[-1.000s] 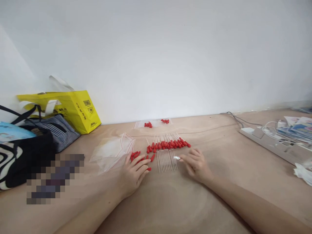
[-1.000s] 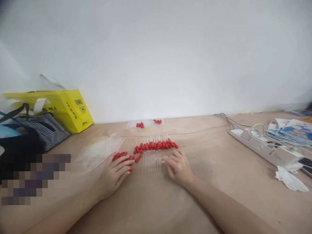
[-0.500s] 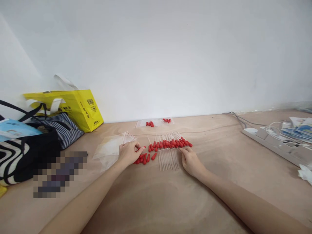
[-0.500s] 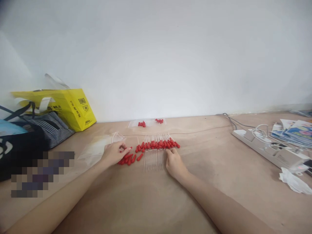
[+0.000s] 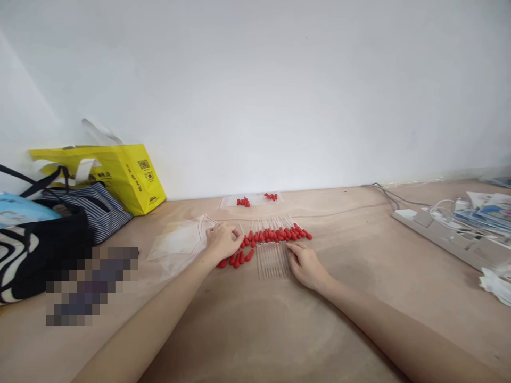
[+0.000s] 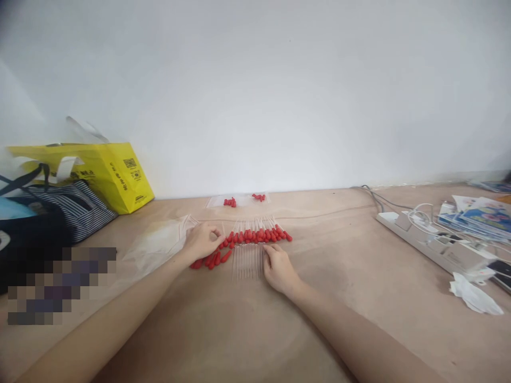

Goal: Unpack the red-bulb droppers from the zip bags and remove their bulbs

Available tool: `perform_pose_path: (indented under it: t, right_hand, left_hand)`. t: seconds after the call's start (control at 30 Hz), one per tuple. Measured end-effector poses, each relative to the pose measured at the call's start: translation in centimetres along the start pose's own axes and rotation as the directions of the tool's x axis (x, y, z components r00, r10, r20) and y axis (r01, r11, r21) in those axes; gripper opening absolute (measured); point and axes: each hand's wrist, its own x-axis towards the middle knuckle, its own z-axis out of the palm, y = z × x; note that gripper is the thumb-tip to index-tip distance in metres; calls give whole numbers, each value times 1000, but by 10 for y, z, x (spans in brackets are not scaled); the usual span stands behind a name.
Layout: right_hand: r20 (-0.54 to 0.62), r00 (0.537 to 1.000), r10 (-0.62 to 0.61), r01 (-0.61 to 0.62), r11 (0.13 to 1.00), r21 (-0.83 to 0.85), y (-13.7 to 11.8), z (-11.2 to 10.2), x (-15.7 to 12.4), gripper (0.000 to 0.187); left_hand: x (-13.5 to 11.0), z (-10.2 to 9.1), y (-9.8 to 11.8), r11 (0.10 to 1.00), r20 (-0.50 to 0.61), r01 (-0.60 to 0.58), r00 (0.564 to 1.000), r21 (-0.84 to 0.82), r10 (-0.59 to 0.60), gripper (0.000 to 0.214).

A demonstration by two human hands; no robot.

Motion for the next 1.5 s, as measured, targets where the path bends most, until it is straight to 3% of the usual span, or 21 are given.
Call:
perform_pose_path:
  t: [0.27, 0.47, 0.73, 0.97, 1.1, 1.23, 1.33, 1.5]
  right_hand:
    - [42, 999, 0, -8, 984, 179, -4, -9, 2, 30]
    - [35, 999, 36, -40, 992, 117, -2, -7, 1, 31]
    - [105, 993, 57, -63, 997, 54, 1, -3, 1, 31]
    - [292, 948, 124, -145, 988, 50, -3, -10, 4, 34]
    - [236, 963, 134, -164, 980, 110, -3, -9, 5, 29]
    - [54, 995, 81, -88, 985, 145, -3, -11, 4, 22]
    - [-89, 991, -98, 102, 993, 53, -9, -17, 3, 26]
    - [-58, 920, -387, 372, 912, -172, -23, -22, 0, 28]
  left_hand:
    - [15, 19, 58, 996, -5, -91, 996, -25, 91, 38]
    - [24, 28, 74, 998, -19, -63, 998, 9, 63, 32]
    - [21, 18, 68, 1000, -60, -2, 998, -28, 0, 26]
    - [-14, -4, 26, 991, -180, -27, 984, -131, 3, 22]
    - [-45, -4, 2, 942, -293, -249, 939, -223, 179, 22]
    - [-68, 1, -8, 881, -357, -441, 861, -174, 361, 18]
    - [-75, 4, -6, 839, -379, -531, 805, -120, 456, 14]
    - [-76, 9, 4, 761, -397, -647, 714, -58, 577, 9]
